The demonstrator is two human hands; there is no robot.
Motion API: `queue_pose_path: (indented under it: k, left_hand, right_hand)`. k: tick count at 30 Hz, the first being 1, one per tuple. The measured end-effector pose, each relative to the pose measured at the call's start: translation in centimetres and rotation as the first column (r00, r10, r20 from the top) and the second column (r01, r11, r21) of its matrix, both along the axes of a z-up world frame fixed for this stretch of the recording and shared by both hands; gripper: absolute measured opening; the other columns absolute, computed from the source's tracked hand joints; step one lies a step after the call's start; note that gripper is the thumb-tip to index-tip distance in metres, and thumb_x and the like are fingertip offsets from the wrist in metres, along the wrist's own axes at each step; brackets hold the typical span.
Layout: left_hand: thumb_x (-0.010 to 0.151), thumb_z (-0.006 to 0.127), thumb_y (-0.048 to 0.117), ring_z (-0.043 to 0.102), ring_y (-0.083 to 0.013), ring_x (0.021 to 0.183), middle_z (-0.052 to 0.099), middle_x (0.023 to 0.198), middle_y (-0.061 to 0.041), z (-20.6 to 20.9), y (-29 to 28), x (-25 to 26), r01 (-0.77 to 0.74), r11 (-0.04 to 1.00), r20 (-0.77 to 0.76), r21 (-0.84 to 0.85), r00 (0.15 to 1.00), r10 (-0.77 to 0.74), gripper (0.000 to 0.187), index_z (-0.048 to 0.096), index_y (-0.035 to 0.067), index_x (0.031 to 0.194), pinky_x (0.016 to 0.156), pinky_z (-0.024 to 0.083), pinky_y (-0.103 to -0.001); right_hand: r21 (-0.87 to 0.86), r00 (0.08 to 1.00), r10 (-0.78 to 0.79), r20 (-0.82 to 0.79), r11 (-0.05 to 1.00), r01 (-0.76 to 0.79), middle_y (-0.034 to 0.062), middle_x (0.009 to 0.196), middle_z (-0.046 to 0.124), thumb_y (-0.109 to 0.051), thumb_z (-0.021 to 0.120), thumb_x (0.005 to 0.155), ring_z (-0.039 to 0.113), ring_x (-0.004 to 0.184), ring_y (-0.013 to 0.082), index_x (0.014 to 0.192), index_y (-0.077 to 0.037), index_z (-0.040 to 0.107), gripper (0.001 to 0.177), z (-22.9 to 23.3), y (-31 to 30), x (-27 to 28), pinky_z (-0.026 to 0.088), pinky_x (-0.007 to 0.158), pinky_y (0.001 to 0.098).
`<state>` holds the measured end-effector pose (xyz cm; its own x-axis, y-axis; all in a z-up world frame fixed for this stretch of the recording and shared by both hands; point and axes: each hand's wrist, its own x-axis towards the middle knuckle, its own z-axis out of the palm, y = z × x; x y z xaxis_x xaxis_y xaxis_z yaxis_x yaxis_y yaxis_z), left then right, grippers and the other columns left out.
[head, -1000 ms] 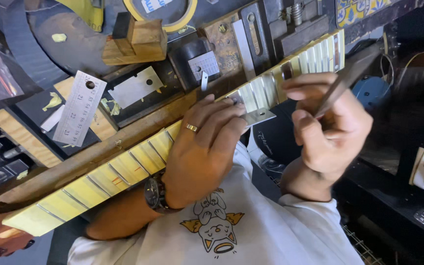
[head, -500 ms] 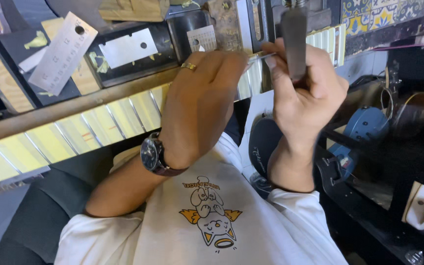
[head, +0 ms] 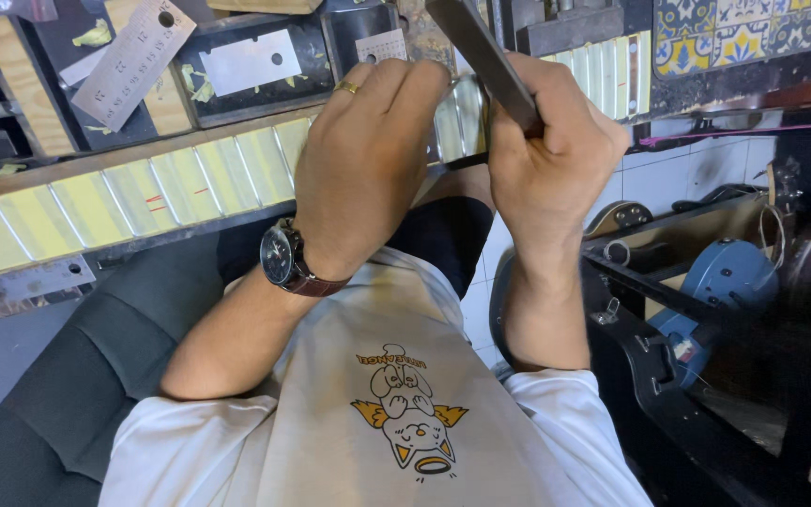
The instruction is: The person uses a metal file to smooth the edges of the frets on a guitar neck. The fretboard is taped off to protect the wood, and the person works methodically along the length of the neck, filing each fret individually.
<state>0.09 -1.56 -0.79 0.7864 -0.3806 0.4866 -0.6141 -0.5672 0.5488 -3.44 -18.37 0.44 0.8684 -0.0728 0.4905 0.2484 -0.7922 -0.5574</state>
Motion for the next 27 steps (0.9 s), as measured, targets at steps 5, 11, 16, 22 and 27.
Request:
queue_pose_path:
  k: [5, 11, 16, 22, 27]
  left_hand:
    - [0.087, 0.055, -0.020, 0.049, -0.0363, 0.078, 0.051, 0.088, -0.012, 0.02, 0.25, 0.08, 0.039, 0.998, -0.027, -0.039, 0.999, -0.041, 0.030, 0.057, 0.005, 0.103, 0.070, 0.046, -0.047]
    - [0.089, 0.054, -0.022, 0.050, -0.0373, 0.079, 0.055, 0.092, -0.014, -0.05, 0.43, 0.16, 0.078, 0.995, -0.031, -0.065, 0.996, -0.080, 0.031, 0.060, 0.002, 0.108, 0.072, 0.046, -0.048]
    - [0.092, 0.053, -0.022, 0.048, -0.0349, 0.078, 0.053, 0.089, -0.012, 0.20, 0.43, 0.19, 0.068, 0.996, -0.016, -0.064, 0.997, -0.070, 0.029, 0.060, 0.003, 0.104, 0.072, 0.047, -0.045]
    - [0.105, 0.059, -0.012, 0.059, -0.0318, 0.083, 0.061, 0.092, -0.009, -0.17, 0.60, -0.21, 0.057, 0.997, 0.049, -0.049, 0.997, -0.055, 0.018, 0.067, 0.004, 0.108, 0.075, 0.051, -0.040]
    - [0.091, 0.056, -0.020, 0.059, -0.0349, 0.091, 0.064, 0.098, -0.012, -0.19, 0.65, -0.06, 0.083, 0.995, 0.004, -0.058, 0.997, -0.083, 0.032, 0.066, 0.003, 0.111, 0.080, 0.054, -0.043]
  right_hand:
    - [0.001, 0.998, 0.049, 0.048, 0.999, -0.049, 0.0169, 0.101, 0.080, 0.009, 0.067, 0.110, 0.074, 0.082, 0.0242, 0.116, 0.007, 0.076, 0.011, -0.13, 0.18, 0.05, 0.058, 0.069, 0.0334]
    - [-0.016, 0.996, 0.068, 0.064, 0.998, -0.067, 0.0202, 0.103, 0.079, 0.013, 0.067, 0.108, 0.079, 0.091, 0.0300, 0.113, 0.011, 0.074, 0.009, 0.15, 0.47, 0.08, 0.065, 0.080, 0.0355]
    - [-0.023, 0.996, 0.075, 0.055, 0.997, -0.074, 0.0196, 0.103, 0.079, 0.014, 0.068, 0.108, 0.078, 0.091, 0.0308, 0.117, 0.010, 0.073, 0.011, -0.07, 0.33, 0.05, 0.065, 0.081, 0.0357]
    - [-0.031, 0.998, 0.039, 0.040, 0.999, -0.038, 0.0154, 0.104, 0.080, 0.011, 0.066, 0.110, 0.075, 0.082, 0.0243, 0.121, 0.003, 0.074, 0.015, -0.60, 0.03, -0.62, 0.058, 0.069, 0.0328]
    - [-0.016, 0.997, 0.050, 0.051, 0.999, -0.050, 0.0176, 0.108, 0.079, 0.010, 0.068, 0.111, 0.080, 0.093, 0.0282, 0.122, 0.005, 0.073, 0.013, -0.58, 0.13, -0.61, 0.064, 0.080, 0.0346]
